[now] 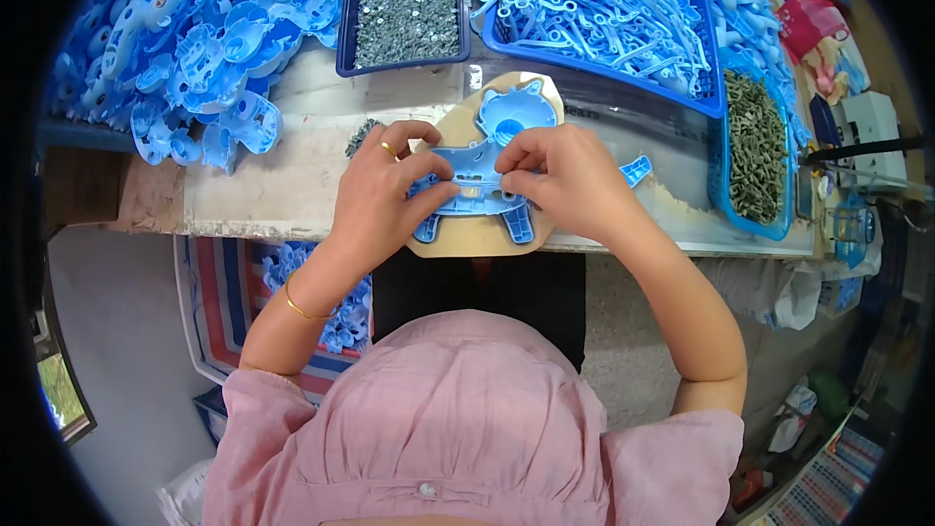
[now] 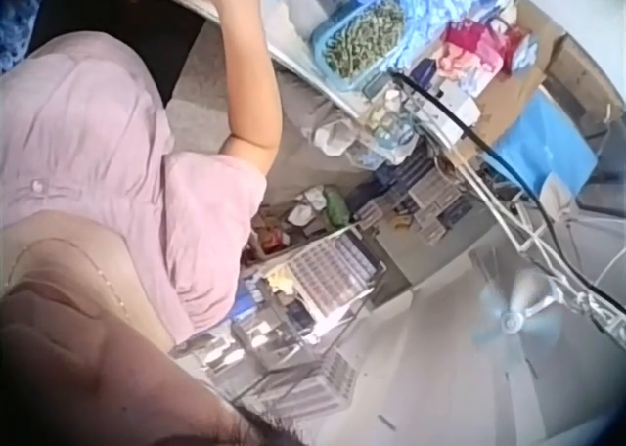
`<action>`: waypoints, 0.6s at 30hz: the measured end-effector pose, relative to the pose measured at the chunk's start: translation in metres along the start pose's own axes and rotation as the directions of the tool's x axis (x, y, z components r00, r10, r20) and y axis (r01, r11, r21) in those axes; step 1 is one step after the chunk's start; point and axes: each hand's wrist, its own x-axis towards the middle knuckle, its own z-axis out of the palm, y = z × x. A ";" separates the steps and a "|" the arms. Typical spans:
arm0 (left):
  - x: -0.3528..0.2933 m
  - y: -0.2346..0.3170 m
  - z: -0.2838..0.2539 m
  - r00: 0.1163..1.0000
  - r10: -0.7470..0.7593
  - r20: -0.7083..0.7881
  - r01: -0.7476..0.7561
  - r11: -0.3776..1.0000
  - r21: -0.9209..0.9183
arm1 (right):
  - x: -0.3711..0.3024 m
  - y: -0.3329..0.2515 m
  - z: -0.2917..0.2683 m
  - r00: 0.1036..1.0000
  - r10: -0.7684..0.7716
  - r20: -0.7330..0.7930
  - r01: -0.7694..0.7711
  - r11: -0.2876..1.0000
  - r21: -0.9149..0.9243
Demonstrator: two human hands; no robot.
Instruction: Assembling plastic toy parts using a power tool at a factory workbench.
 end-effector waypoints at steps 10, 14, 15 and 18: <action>0.000 0.002 0.003 0.999 0.014 -0.032 -0.013 0.999 0.053 | -0.002 0.006 0.004 0.941 -0.328 -0.077 0.283 0.893 -0.349; 0.002 0.006 0.001 0.998 0.026 -0.058 -0.019 0.992 0.122 | 0.011 0.004 -0.004 0.896 -0.435 -0.091 0.339 0.800 -0.495; 0.002 0.007 0.002 0.998 0.026 -0.063 -0.018 0.992 0.124 | 0.013 0.003 -0.006 0.929 -0.364 -0.066 0.291 0.830 -0.476; 0.002 0.006 0.006 0.992 0.074 -0.107 -0.051 0.977 0.206 | 0.017 0.004 -0.007 0.957 -0.289 -0.020 0.238 0.825 -0.513</action>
